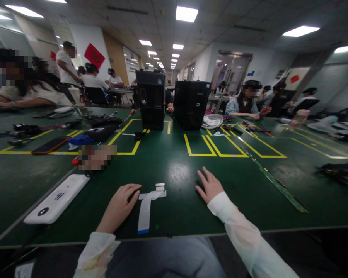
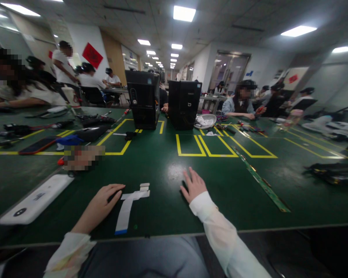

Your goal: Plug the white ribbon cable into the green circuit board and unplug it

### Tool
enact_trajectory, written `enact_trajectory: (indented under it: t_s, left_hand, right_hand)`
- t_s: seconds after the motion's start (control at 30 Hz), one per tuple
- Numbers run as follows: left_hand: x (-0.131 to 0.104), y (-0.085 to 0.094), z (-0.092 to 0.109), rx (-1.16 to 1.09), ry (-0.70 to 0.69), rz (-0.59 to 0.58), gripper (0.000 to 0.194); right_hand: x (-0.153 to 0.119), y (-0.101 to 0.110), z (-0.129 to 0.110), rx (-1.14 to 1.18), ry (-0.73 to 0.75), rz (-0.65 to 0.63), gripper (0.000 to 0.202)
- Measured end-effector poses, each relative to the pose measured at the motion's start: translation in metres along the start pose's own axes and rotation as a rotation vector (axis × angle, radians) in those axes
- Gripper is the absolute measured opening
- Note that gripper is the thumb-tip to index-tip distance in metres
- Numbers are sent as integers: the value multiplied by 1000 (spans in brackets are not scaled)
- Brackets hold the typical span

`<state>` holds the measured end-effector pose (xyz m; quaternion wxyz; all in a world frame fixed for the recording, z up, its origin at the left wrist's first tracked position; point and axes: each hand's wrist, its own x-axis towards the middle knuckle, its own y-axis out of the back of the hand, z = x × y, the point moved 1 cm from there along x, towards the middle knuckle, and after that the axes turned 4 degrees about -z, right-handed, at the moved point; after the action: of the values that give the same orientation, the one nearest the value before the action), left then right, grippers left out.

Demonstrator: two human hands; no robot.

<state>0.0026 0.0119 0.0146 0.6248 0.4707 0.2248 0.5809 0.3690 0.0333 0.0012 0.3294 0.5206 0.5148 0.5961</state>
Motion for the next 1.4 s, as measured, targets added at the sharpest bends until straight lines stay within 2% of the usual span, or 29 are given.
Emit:
enact_trajectory:
  t_s: [0.2, 0.27, 0.33, 0.43, 0.73, 1.03, 1.23, 1.33, 1.4]
  left_hand:
    - [1, 0, 4, 9, -18, 24, 38]
    - [1, 0, 3, 20, -22, 28, 39]
    - [1, -1, 2, 30, -26, 32, 39]
    - [1, -2, 2, 39, -28, 36, 38]
    - [1, -1, 4, 61, -11, 19, 39]
    - [1, -4, -1, 70, -27, 9, 39]
    - [1, -6, -4, 77, -35, 6, 39]
    - [1, -6, -6, 87, -30, 5, 39]
    - [1, -6, -5, 93, -30, 1, 39]
  right_hand:
    - [-49, 29, 115, -248, -794, 205, 64]
    - [-63, 38, 143, -242, -964, 214, 67]
    - [-73, 44, 163, -217, -1045, 192, 69]
    - [-78, 48, 177, -203, -1058, 144, 70]
    - [-79, 48, 192, -207, -1040, -47, 71]
    - [-88, 53, 194, -217, -1024, -149, 72]
    - [-104, 46, 206, -247, -837, -115, 67]
    - [-112, 43, 203, -276, -768, 19, 61]
    - [-117, 44, 194, -308, -809, 134, 59]
